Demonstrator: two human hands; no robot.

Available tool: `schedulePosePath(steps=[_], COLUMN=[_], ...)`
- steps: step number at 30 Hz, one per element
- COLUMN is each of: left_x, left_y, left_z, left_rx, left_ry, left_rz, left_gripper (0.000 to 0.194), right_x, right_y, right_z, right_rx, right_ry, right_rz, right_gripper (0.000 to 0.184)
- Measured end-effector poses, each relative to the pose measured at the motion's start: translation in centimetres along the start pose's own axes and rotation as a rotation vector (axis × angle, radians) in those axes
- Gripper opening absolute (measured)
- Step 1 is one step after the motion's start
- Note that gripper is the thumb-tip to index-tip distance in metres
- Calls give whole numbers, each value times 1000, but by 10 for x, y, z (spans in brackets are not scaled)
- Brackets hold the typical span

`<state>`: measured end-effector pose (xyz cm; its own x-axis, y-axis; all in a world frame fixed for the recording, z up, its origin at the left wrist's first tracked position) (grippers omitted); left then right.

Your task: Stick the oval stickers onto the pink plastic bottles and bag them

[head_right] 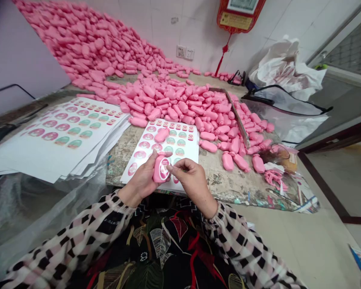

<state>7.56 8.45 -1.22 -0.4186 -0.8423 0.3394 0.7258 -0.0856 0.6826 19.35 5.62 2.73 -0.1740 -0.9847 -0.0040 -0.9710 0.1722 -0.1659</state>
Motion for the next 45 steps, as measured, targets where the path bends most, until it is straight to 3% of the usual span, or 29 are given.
schedulePosePath(steps=[13,45], left_x=[0,-4], left_y=[4,-1], left_z=[-1,-6], left_rx=[-65,-60], left_ry=[47,83], left_rz=[7,-16], left_gripper=[55,53], right_x=[1,-3], right_y=[11,10], right_z=[10,21], right_rx=[22,83], right_ry=[-29,7], right_rz=[-31,-34], right_gripper=[25,25])
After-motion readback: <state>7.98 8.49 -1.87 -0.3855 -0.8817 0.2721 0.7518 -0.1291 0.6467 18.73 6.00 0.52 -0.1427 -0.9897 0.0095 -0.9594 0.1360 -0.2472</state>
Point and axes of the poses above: each hand's wrist, its own x-axis away from the middle knuckle, its own y-axis out of the palm, z = x × y, the point moved 6 cm from there along -x, towards the middle knuckle, and after that the axes turned 2 degrees about z, right-handed, at the moved point
